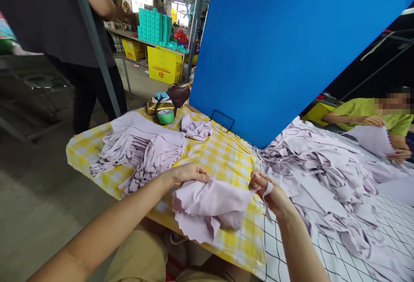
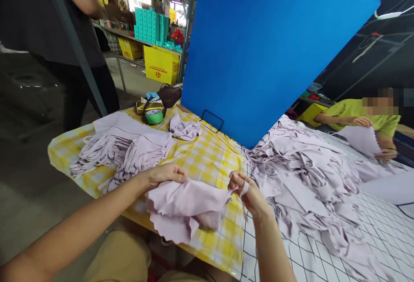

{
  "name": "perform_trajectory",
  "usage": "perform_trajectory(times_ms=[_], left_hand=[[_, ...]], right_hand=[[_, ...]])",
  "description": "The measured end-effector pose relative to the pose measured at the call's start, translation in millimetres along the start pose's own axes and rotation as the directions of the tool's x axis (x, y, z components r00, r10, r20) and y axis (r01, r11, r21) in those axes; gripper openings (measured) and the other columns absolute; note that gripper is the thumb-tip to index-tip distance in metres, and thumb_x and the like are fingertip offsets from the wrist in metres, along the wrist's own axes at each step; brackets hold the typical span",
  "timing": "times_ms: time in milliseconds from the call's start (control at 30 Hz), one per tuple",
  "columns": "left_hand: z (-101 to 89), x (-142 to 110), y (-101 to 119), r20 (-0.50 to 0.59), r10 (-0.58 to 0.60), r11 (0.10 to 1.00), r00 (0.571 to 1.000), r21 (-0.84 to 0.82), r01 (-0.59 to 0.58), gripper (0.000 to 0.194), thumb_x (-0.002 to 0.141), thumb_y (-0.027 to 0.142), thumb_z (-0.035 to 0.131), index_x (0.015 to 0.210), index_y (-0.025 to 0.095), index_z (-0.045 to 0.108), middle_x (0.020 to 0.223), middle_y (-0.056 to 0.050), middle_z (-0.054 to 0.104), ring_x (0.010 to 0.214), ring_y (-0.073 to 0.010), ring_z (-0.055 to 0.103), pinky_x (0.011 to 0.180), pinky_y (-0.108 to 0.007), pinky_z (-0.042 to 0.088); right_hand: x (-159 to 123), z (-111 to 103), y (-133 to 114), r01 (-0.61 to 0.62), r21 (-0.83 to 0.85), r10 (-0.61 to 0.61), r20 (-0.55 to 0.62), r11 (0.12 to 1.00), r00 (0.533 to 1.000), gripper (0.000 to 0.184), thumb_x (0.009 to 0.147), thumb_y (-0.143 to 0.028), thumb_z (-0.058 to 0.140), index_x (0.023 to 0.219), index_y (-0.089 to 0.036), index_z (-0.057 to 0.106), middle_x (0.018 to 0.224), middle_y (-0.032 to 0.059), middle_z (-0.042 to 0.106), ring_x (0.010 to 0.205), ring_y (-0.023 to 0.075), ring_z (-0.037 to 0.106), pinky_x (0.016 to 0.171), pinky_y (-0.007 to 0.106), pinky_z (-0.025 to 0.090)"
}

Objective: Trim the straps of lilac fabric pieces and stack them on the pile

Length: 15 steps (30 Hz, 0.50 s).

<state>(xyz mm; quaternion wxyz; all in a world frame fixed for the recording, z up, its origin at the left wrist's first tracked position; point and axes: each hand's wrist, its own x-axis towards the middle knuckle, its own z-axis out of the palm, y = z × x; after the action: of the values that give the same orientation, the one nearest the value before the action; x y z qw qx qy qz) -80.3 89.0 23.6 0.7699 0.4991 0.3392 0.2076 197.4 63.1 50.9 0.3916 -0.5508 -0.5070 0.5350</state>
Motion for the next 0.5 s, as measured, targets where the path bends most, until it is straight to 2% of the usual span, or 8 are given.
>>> perform_trajectory(times_ms=[67,133,233,300,333,400,433,500], left_hand=[[-6.6,11,-12,-0.207,0.044,0.990,0.977,0.140,-0.015,0.034,0.064,0.046,0.068,0.066,0.013,0.060,0.061,-0.001,0.058,0.054,-0.0124,0.053,0.053,-0.024,0.042],[-12.5,19,-24,-0.385,0.117,0.952,0.916,0.307,0.007,0.025,0.073,0.038,0.060,0.069,0.013,0.059,0.063,-0.002,0.057,0.061,-0.0157,0.055,0.058,-0.027,0.043],[-14.1,18,-36,-0.519,0.261,0.889,0.814,0.458,0.007,0.012,0.073,0.022,0.058,0.083,0.015,0.059,0.081,-0.004,0.058,0.087,-0.0208,0.054,0.076,-0.031,0.042],[-8.8,12,-41,-0.445,0.424,0.736,0.789,0.677,-0.014,0.022,0.072,0.017,0.060,0.094,0.018,0.058,0.098,-0.006,0.056,0.102,-0.0232,0.048,0.087,-0.034,0.037],[-4.8,8,-44,-0.336,0.478,0.619,0.812,0.784,-0.039,0.028,0.072,0.019,0.062,0.099,0.019,0.057,0.103,-0.006,0.054,0.104,-0.0237,0.046,0.089,-0.034,0.036],[4.0,0,-50,-0.084,0.467,0.396,0.880,0.910,-0.124,0.036,0.072,0.027,0.067,0.105,0.020,0.055,0.105,-0.006,0.052,0.101,-0.0234,0.047,0.087,-0.034,0.037],[7.9,-3,-54,0.005,0.427,0.335,0.904,0.928,-0.163,0.039,0.071,0.031,0.069,0.106,0.020,0.054,0.104,-0.006,0.052,0.098,-0.0228,0.048,0.085,-0.033,0.038],[13.0,-7,-62,0.092,0.383,0.256,0.919,0.946,-0.201,0.036,0.072,0.032,0.069,0.103,0.019,0.055,0.102,-0.006,0.053,0.095,-0.0218,0.049,0.083,-0.031,0.039]], right_hand=[[11,-23,13,-0.023,-0.349,0.003,-0.058,0.937,0.998,0.021,0.062,-0.038,0.067,0.072,-0.021,0.059,0.063,0.0027,0.058,0.054,0.0164,0.053,0.051,0.030,0.040],[15,-38,25,-0.035,-0.585,-0.079,-0.169,0.810,0.982,0.013,0.060,-0.031,0.065,0.069,-0.022,0.060,0.064,0.0062,0.061,0.054,0.0189,0.055,0.051,0.032,0.038],[9,-40,35,-0.037,-0.669,-0.204,-0.278,0.742,0.938,0.009,0.063,-0.029,0.061,0.071,-0.024,0.059,0.066,0.0083,0.061,0.057,0.0215,0.054,0.053,0.035,0.036],[0,-26,36,-0.012,-0.708,-0.276,-0.290,0.706,0.916,0.011,0.069,-0.033,0.057,0.074,-0.023,0.058,0.071,0.0091,0.060,0.063,0.0226,0.055,0.055,0.034,0.037],[-5,-16,37,0.014,-0.724,-0.283,-0.252,0.689,0.925,0.014,0.073,-0.036,0.054,0.076,-0.023,0.057,0.073,0.0088,0.060,0.066,0.0226,0.055,0.056,0.034,0.038],[-17,7,42,0.076,-0.743,-0.202,-0.081,0.665,0.976,0.019,0.076,-0.039,0.052,0.078,-0.021,0.058,0.076,0.0068,0.059,0.068,0.0212,0.056,0.060,0.033,0.041],[-23,18,46,0.098,-0.748,-0.127,0.019,0.657,0.992,0.018,0.074,-0.038,0.054,0.077,-0.021,0.058,0.075,0.0050,0.059,0.067,0.0200,0.056,0.060,0.032,0.042],[-32,36,56,0.113,-0.761,-0.012,0.137,0.638,0.991,0.012,0.070,-0.033,0.059,0.069,-0.021,0.056,0.073,0.0021,0.056,0.064,0.0177,0.054,0.060,0.030,0.042]])
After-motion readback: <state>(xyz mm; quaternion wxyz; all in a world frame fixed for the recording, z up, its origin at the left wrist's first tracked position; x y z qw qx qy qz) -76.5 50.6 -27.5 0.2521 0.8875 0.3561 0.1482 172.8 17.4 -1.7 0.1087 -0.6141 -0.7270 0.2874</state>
